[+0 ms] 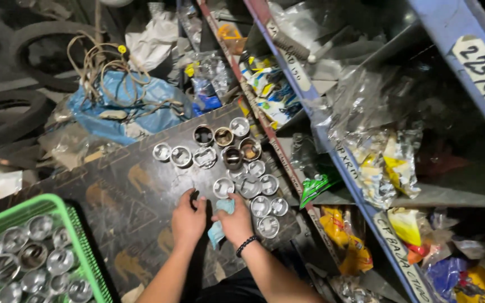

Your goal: Cleaning and inspecting motorcycle engine pistons with a cloth.

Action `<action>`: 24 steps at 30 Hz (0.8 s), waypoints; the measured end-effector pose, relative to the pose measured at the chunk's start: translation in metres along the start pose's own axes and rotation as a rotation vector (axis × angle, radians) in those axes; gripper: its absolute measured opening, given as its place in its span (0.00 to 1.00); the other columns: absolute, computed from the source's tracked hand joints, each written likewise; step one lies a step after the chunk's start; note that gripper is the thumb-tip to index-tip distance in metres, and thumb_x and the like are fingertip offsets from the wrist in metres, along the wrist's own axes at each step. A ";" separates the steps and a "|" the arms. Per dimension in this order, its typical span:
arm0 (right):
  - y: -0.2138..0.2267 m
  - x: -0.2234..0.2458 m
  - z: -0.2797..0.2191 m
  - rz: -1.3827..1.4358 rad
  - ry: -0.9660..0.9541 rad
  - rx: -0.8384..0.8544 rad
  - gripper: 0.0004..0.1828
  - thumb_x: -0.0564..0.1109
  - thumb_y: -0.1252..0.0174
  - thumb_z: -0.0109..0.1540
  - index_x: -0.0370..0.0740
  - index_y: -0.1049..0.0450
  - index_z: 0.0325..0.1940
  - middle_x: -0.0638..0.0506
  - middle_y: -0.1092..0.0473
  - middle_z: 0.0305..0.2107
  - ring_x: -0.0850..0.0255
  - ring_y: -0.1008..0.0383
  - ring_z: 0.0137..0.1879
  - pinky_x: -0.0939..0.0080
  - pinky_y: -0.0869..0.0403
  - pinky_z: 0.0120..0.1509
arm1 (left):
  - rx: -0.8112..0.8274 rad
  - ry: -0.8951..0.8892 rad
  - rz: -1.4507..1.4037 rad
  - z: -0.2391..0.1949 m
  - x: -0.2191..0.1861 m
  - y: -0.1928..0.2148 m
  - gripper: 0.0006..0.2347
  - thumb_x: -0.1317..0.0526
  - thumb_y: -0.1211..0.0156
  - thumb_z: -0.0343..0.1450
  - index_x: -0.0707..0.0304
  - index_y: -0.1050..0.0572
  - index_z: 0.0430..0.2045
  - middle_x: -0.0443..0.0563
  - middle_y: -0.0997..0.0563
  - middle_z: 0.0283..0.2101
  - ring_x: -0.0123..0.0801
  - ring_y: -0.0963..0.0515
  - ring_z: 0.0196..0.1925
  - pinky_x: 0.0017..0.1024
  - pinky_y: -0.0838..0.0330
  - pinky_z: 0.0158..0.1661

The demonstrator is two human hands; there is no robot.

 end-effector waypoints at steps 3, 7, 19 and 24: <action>-0.003 0.007 -0.005 0.055 -0.038 0.042 0.38 0.33 0.44 0.57 0.29 0.42 0.72 0.36 0.31 0.52 0.50 0.15 0.38 0.55 0.15 0.46 | 0.033 0.007 0.009 0.005 -0.006 -0.007 0.21 0.47 0.45 0.71 0.46 0.26 0.59 0.56 0.14 0.45 0.52 0.18 0.54 0.48 0.25 0.55; 0.001 -0.007 0.005 -0.185 0.154 -0.066 0.34 0.38 0.42 0.51 0.38 0.32 0.64 0.43 0.28 0.56 0.53 0.27 0.59 0.61 0.25 0.62 | -0.056 -0.183 0.015 0.013 -0.002 -0.022 0.20 0.52 0.42 0.68 0.54 0.25 0.54 0.53 0.16 0.34 0.48 0.17 0.33 0.41 0.24 0.36; 0.002 0.007 -0.003 0.043 -0.003 0.040 0.36 0.33 0.43 0.55 0.41 0.34 0.69 0.46 0.28 0.56 0.60 0.22 0.45 0.66 0.16 0.40 | 0.031 -0.167 -0.004 0.033 -0.002 -0.047 0.19 0.51 0.42 0.68 0.49 0.23 0.53 0.53 0.16 0.45 0.44 0.17 0.43 0.36 0.24 0.44; 0.002 0.015 -0.004 -0.029 0.036 0.068 0.35 0.35 0.44 0.55 0.41 0.33 0.68 0.47 0.26 0.56 0.62 0.20 0.38 0.68 0.18 0.38 | 0.025 -0.161 -0.099 0.030 -0.012 -0.040 0.16 0.54 0.37 0.66 0.56 0.19 0.46 0.51 0.15 0.40 0.39 0.17 0.37 0.31 0.23 0.41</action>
Point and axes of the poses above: each hand's wrist, its own z-axis towards the middle knuckle, its own y-axis out of the back of the hand, x = y × z, the point moved 6 cm from there along z, towards the middle knuckle
